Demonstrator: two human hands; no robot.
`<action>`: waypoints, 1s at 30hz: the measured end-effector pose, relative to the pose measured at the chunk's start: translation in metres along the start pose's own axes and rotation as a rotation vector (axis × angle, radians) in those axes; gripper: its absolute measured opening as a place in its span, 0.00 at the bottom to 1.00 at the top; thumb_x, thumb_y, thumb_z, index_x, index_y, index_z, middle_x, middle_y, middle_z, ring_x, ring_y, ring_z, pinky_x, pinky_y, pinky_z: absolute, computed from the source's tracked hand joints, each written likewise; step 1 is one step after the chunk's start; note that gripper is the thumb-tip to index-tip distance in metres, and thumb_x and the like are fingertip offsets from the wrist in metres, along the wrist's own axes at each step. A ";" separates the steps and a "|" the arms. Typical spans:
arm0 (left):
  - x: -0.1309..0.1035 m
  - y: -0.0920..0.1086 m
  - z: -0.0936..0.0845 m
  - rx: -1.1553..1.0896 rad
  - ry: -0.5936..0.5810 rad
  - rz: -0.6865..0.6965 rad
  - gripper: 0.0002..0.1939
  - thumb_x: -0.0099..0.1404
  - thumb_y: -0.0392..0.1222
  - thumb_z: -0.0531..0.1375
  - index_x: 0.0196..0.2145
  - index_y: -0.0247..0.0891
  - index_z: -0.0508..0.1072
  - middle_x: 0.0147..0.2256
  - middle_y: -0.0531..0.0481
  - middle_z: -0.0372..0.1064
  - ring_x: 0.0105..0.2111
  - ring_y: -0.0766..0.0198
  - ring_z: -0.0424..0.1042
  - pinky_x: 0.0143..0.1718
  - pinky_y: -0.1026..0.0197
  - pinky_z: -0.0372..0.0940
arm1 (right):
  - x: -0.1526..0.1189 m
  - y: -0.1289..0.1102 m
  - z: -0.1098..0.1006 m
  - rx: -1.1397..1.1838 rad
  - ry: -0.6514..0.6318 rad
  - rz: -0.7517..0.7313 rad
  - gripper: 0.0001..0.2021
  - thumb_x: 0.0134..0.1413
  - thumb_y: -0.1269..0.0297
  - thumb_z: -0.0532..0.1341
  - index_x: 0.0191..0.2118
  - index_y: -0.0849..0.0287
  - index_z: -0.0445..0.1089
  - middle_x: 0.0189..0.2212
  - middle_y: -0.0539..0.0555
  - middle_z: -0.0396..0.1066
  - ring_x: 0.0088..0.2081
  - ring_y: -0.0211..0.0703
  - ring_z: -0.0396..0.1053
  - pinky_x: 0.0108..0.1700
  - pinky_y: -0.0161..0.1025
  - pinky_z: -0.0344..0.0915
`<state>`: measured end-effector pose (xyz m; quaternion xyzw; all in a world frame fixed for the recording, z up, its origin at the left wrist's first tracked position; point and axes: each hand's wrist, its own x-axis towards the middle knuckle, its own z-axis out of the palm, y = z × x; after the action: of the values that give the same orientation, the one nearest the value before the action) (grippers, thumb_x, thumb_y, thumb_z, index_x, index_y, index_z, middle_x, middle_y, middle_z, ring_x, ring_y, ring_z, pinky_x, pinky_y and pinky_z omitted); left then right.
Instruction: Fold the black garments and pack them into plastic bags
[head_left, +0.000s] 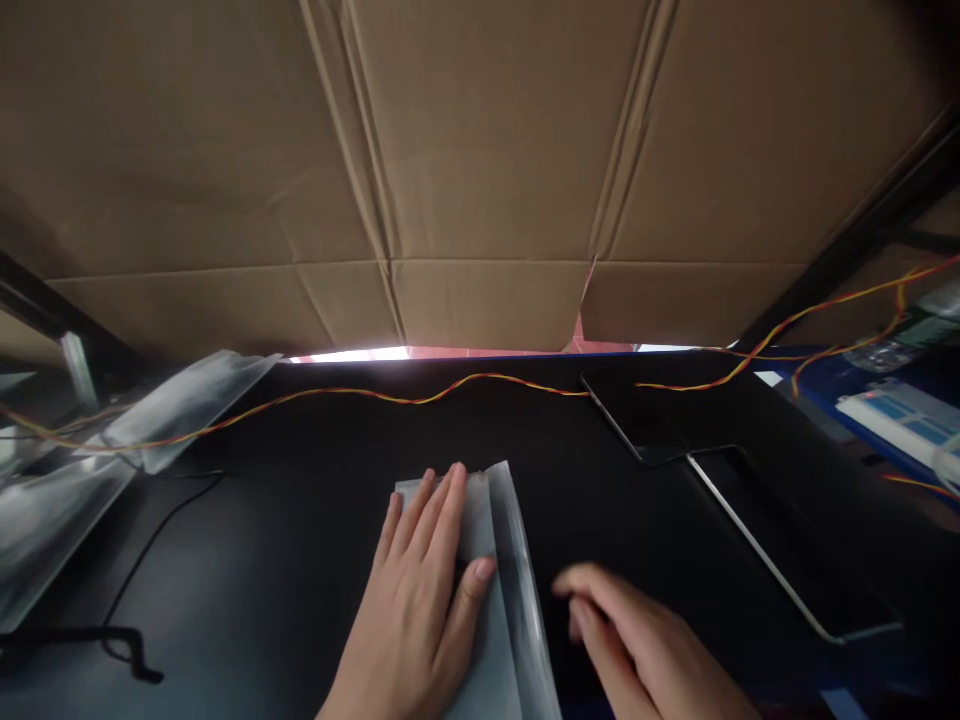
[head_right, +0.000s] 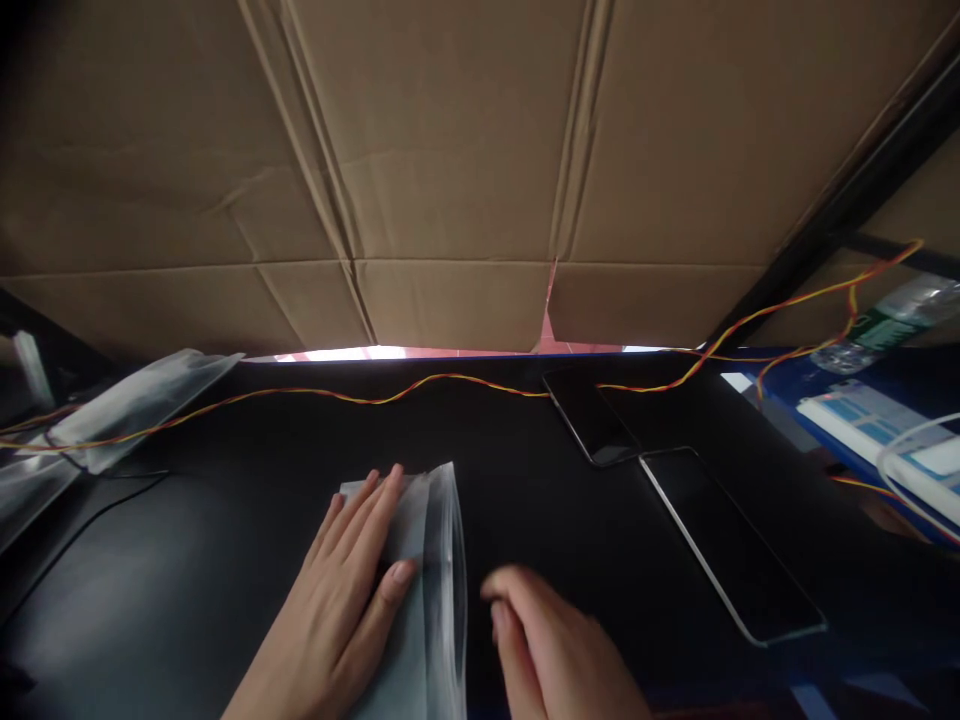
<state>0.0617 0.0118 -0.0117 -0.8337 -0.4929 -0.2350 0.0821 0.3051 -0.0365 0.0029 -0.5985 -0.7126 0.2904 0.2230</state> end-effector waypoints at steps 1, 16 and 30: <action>-0.001 0.000 -0.001 -0.008 0.011 0.000 0.36 0.84 0.46 0.48 0.81 0.34 0.41 0.76 0.40 0.60 0.76 0.47 0.61 0.69 0.34 0.69 | 0.009 -0.006 -0.003 -0.006 0.074 -0.038 0.16 0.73 0.65 0.53 0.52 0.47 0.78 0.45 0.53 0.84 0.41 0.46 0.85 0.43 0.39 0.78; -0.021 -0.021 -0.013 0.036 0.018 0.039 0.39 0.84 0.58 0.46 0.81 0.32 0.44 0.78 0.33 0.53 0.78 0.41 0.56 0.68 0.30 0.66 | 0.068 -0.084 0.013 0.099 -0.015 -0.026 0.19 0.55 0.78 0.64 0.49 0.50 0.76 0.51 0.52 0.83 0.52 0.52 0.82 0.56 0.47 0.76; -0.086 -0.226 -0.052 0.077 -0.097 -0.153 0.26 0.82 0.53 0.47 0.66 0.48 0.75 0.69 0.43 0.72 0.70 0.33 0.69 0.65 0.24 0.67 | 0.063 -0.008 -0.069 0.176 0.207 0.022 0.15 0.70 0.50 0.64 0.57 0.46 0.73 0.50 0.52 0.84 0.50 0.51 0.84 0.49 0.46 0.81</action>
<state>-0.1842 0.0382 -0.0281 -0.8002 -0.5672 -0.1809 0.0718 0.3336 0.0348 0.0565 -0.6111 -0.6511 0.2909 0.3435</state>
